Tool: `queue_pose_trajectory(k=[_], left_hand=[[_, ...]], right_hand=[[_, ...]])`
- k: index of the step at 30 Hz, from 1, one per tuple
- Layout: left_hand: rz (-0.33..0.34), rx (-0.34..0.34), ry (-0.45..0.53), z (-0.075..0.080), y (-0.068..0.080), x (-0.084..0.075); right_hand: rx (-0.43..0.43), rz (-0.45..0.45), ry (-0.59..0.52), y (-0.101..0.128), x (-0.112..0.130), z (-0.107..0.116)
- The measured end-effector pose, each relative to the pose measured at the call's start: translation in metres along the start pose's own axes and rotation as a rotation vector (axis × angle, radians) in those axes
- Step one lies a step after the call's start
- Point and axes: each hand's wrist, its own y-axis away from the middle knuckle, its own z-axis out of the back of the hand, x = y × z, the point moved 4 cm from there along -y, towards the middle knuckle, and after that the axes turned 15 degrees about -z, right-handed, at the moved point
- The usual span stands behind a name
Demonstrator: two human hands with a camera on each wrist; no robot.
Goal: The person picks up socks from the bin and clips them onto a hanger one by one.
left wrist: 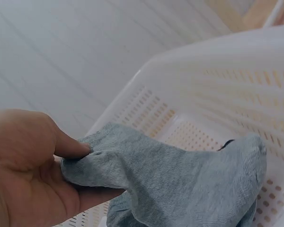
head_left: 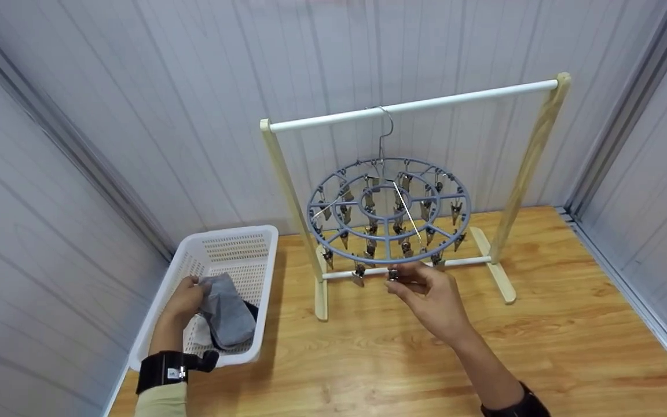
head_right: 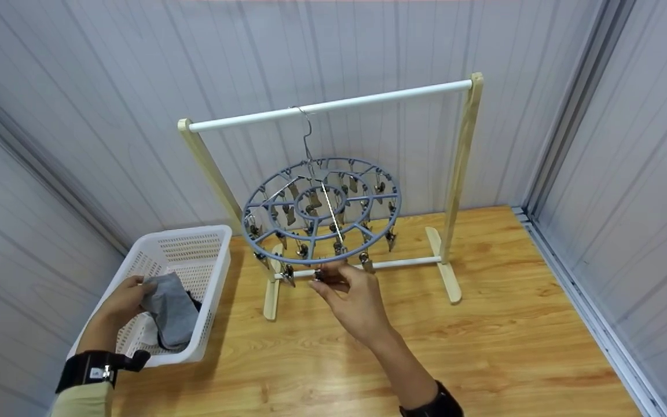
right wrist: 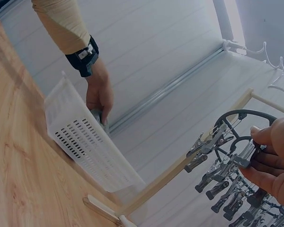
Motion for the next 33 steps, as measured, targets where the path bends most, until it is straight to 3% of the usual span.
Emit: queue_pose_trajectory(k=[4,7,11,15,19,24,28,33], left_hand=[[-0.027,-0.006,0.030,-0.002,0.002,-0.003],[-0.079,-0.053,-0.039,-0.002,0.006,-0.008],[-0.153,-0.182,-0.182,-0.001,0.014,-0.015],[-0.226,-0.340,-0.260,-0.004,0.026,-0.025],[-0.295,-0.465,-0.280,-0.010,0.043,-0.040],[-0.350,-0.574,-0.273,-0.021,0.064,-0.061],[-0.408,-0.623,-0.298,-0.034,0.077,-0.078],[-0.560,-0.602,-0.348,-0.057,0.091,-0.101]], right_hand=[[-0.001,0.005,0.015,0.000,-0.001,0.001],[0.001,0.004,0.012,0.001,-0.001,0.002],[0.023,-0.005,-0.011,0.002,-0.001,0.003],[0.044,-0.017,-0.041,0.003,-0.001,0.004],[0.035,-0.015,-0.047,0.004,-0.001,0.004],[0.028,-0.008,-0.056,0.005,0.000,0.004],[0.027,-0.012,-0.062,0.005,0.000,0.003],[0.031,-0.023,-0.063,0.005,-0.001,0.003]])
